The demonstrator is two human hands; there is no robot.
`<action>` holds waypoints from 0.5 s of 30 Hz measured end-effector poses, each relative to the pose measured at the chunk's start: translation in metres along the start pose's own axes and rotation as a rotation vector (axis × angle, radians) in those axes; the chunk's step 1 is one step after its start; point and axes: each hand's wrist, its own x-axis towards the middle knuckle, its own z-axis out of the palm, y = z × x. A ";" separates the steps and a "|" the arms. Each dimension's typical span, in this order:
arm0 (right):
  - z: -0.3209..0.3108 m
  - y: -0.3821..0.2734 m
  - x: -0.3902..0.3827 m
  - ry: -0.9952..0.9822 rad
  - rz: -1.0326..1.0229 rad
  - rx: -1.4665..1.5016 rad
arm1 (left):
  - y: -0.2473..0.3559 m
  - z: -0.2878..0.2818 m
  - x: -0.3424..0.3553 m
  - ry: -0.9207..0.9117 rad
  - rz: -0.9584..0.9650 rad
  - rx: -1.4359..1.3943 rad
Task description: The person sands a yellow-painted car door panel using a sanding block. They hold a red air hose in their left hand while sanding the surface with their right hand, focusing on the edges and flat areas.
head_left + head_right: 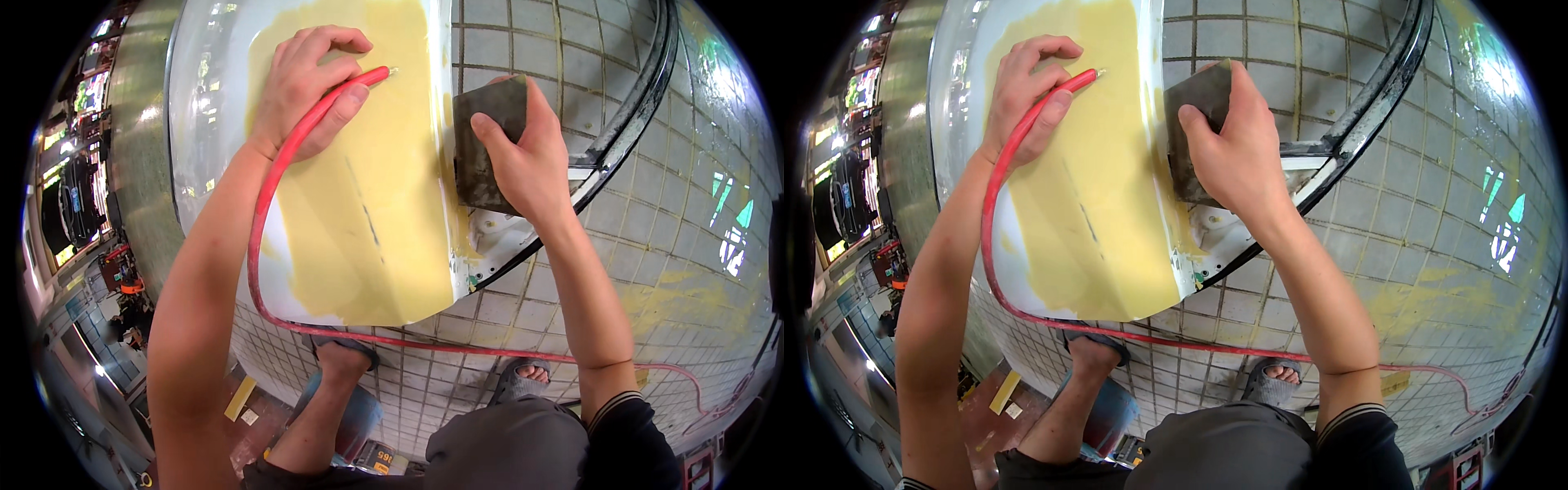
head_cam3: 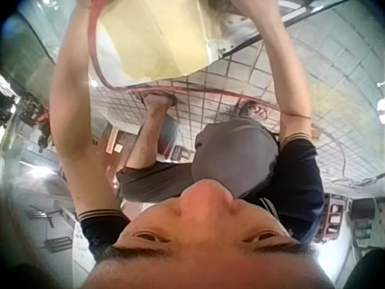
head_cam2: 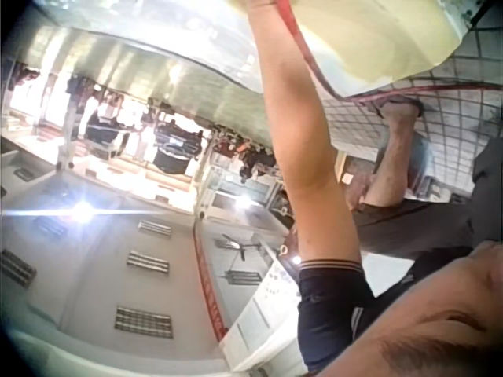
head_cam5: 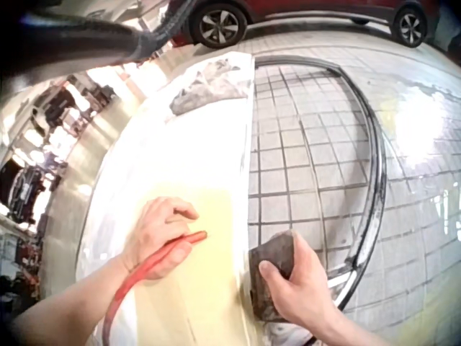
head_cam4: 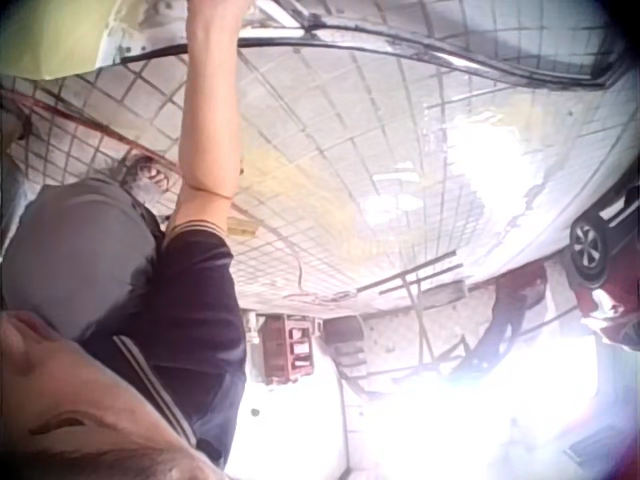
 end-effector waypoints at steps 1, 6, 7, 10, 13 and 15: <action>0.001 0.000 0.000 0.001 0.002 0.001 | -0.001 -0.001 0.001 -0.003 -0.001 0.001; 0.000 0.001 -0.001 0.003 0.005 0.001 | -0.002 -0.002 0.002 -0.013 0.006 -0.003; 0.000 0.003 -0.001 0.002 -0.002 0.012 | -0.004 0.000 0.002 -0.007 0.013 0.000; 0.000 0.006 -0.001 0.003 0.003 0.019 | -0.006 0.003 0.002 -0.013 0.016 0.002; 0.000 0.000 -0.001 -0.029 0.064 0.004 | -0.004 -0.003 0.002 -0.010 -0.014 -0.002; 0.002 -0.002 -0.003 -0.031 0.092 -0.031 | -0.004 -0.002 0.001 -0.014 -0.020 -0.011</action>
